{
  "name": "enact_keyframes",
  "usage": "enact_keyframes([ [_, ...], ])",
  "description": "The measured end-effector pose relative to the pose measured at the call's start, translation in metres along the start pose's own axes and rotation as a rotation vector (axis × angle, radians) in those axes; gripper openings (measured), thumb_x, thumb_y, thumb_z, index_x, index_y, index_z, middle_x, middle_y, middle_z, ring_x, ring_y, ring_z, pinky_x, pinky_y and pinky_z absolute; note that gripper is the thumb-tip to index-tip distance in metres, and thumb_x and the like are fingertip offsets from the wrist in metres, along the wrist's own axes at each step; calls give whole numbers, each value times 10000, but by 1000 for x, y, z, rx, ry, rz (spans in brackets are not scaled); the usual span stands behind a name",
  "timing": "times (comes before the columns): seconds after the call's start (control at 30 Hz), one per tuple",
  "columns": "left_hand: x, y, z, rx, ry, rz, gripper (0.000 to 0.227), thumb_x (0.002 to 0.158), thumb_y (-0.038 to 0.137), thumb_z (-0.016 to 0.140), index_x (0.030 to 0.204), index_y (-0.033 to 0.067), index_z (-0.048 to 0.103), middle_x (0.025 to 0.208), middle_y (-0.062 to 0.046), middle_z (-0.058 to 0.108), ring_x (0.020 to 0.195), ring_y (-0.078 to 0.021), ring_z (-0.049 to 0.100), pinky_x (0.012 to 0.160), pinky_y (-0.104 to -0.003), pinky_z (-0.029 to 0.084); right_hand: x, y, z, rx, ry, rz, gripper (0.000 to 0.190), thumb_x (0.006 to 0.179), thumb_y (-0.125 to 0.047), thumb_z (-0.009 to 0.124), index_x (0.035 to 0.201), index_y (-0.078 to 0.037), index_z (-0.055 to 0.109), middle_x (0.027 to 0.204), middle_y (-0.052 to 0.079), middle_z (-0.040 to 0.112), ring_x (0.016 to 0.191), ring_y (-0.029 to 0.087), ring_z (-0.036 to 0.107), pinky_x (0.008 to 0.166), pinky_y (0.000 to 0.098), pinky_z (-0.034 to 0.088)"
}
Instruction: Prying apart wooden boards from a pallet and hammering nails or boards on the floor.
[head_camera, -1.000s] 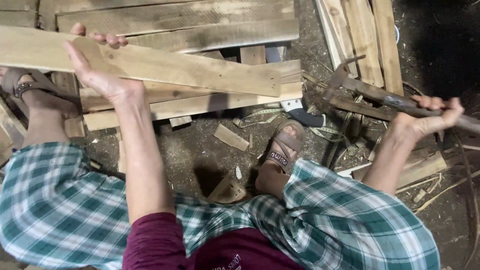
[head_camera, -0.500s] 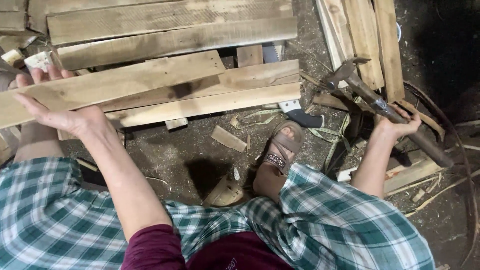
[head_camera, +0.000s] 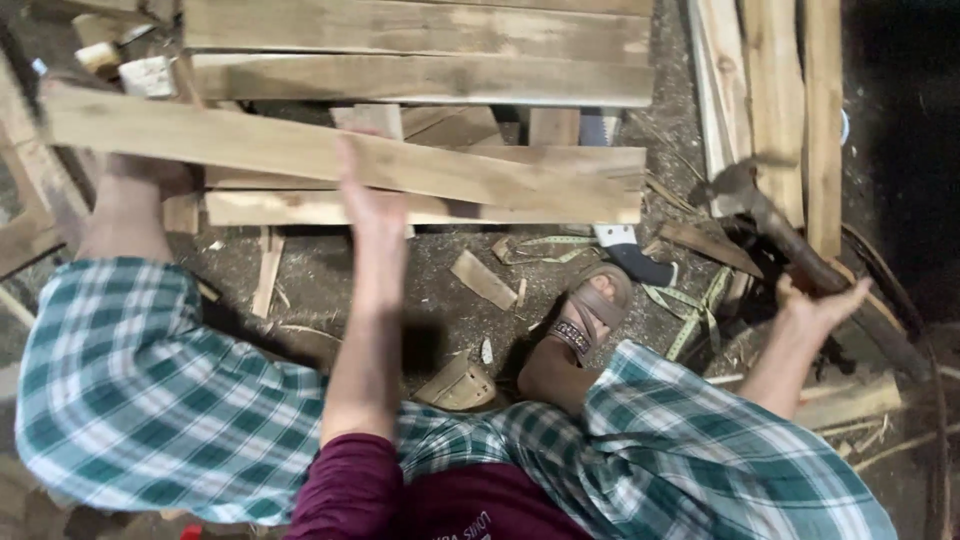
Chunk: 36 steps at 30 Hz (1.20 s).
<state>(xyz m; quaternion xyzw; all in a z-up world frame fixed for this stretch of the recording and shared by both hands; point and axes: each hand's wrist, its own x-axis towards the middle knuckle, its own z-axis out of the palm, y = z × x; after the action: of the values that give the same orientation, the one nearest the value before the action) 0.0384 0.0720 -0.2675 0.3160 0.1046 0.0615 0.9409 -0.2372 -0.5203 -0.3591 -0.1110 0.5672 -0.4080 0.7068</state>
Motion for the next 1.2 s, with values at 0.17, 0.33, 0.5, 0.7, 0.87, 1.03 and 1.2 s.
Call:
enact_keyframes([
  [0.17,-29,-46,6,-37,247,-273,263,939,345,629,1118,153,635,981,-76,699,987,-232,663,997,-466,489,-62,2,1,89,-40,200,456,802,-85,759,1180,27,530,1036,180,583,750,237,634,597,317,563],
  [0.33,-45,-74,-12,-124,364,-317,468,947,405,655,1318,129,585,1170,-120,674,1108,-282,653,1052,-493,506,-149,74,-4,-226,-381,243,244,965,-339,657,1058,-121,712,891,16,565,998,269,509,866,405,560],
  [0.5,-38,-90,-54,-164,379,-313,457,987,413,686,1345,140,610,1277,-190,664,1200,-361,640,1064,-556,514,-177,142,-2,-831,-567,-53,462,956,-595,706,1239,-253,575,1289,3,427,1324,264,277,1108,561,214],
  [0.7,-52,-90,-49,-113,453,-326,407,990,426,655,1273,133,652,1193,-173,711,1133,-344,685,1058,-523,544,-182,148,-3,-934,-579,-636,448,1101,-420,591,1415,-101,571,1428,220,509,1364,317,452,1149,465,363],
  [0.87,-32,-78,-33,-51,327,-246,425,1036,426,618,1349,140,588,1309,-201,640,1232,-352,604,1113,-536,469,-180,160,37,-1041,-851,-460,411,1002,-79,653,1406,-58,582,1353,251,559,1066,275,634,714,398,654],
  [1.03,23,-44,-76,-56,351,-232,547,1059,414,632,1499,160,428,1583,-204,349,1466,-393,332,1239,-631,162,-164,200,109,-1082,-854,-560,347,958,-20,673,1299,-82,662,1241,173,624,1083,263,615,792,440,631],
  [1.2,107,2,-175,-88,485,92,494,1051,277,657,1468,235,394,1322,-118,490,1339,-368,460,1167,-657,332,-126,232,143,-1056,-827,-692,372,856,52,686,1174,-133,738,1076,128,701,994,208,651,846,447,595],
])
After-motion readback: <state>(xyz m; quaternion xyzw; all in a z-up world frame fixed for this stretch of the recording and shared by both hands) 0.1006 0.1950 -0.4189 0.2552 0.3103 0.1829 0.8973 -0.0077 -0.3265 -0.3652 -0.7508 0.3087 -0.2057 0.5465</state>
